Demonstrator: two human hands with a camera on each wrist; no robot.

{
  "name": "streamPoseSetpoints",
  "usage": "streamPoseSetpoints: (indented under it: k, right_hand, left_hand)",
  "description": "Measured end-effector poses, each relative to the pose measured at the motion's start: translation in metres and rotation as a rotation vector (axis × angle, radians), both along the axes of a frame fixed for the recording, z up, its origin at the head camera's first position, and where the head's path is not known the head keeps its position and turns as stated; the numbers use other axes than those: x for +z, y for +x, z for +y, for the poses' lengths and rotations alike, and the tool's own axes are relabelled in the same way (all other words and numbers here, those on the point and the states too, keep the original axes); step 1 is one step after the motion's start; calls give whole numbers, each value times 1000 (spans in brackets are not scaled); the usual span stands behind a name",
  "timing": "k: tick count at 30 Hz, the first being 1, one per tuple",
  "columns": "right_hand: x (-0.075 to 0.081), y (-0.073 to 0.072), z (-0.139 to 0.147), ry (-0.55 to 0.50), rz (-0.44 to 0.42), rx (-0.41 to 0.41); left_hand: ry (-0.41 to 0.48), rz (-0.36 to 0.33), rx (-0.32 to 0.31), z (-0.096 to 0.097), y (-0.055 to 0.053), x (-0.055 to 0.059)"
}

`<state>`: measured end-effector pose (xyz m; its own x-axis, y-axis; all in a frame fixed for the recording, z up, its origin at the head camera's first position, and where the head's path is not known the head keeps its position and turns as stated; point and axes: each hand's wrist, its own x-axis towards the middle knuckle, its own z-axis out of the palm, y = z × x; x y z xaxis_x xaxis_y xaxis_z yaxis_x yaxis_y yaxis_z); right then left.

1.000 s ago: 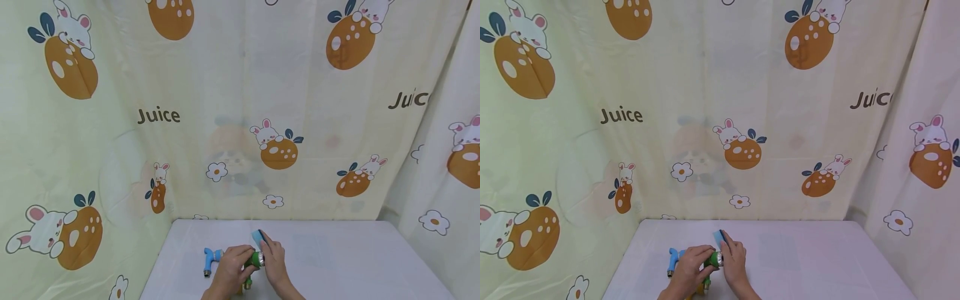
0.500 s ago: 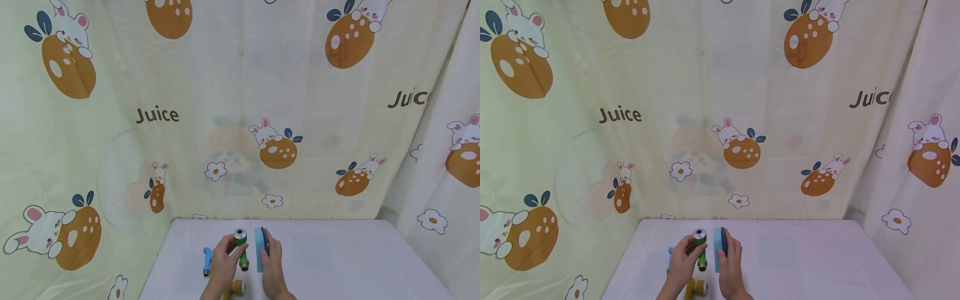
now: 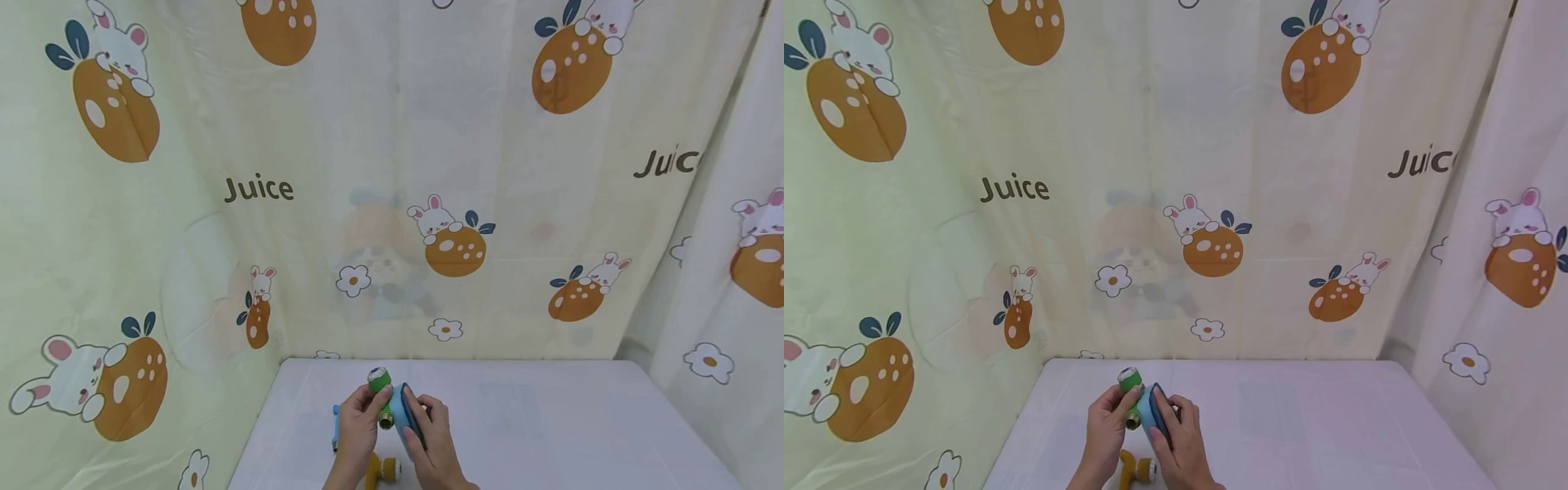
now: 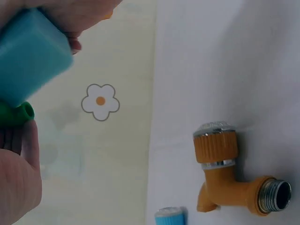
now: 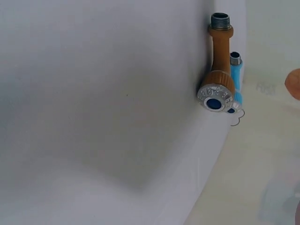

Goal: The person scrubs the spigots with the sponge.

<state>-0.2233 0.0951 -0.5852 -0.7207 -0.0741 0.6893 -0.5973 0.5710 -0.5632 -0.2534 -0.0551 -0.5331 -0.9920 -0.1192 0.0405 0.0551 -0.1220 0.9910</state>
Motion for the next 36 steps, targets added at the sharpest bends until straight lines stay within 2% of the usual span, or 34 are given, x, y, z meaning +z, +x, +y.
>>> streamPoseSetpoints:
  k: [4, 13, 26, 36]
  right_hand:
    - [3, -3, 2, 23, -86, -95]
    - [2, -9, 8, 71, -174, -166]
    - [-2, -18, 11, 42, -205, -193]
    - [0, -21, 14, -25, -340, -131]
  left_hand:
    - [21, -19, -44, 0, 1, 2]
    - [88, -47, -124, 1, 4, 0]
    - [158, -85, -115, 7, 6, -3]
    - [190, -101, -112, 9, 7, -4]
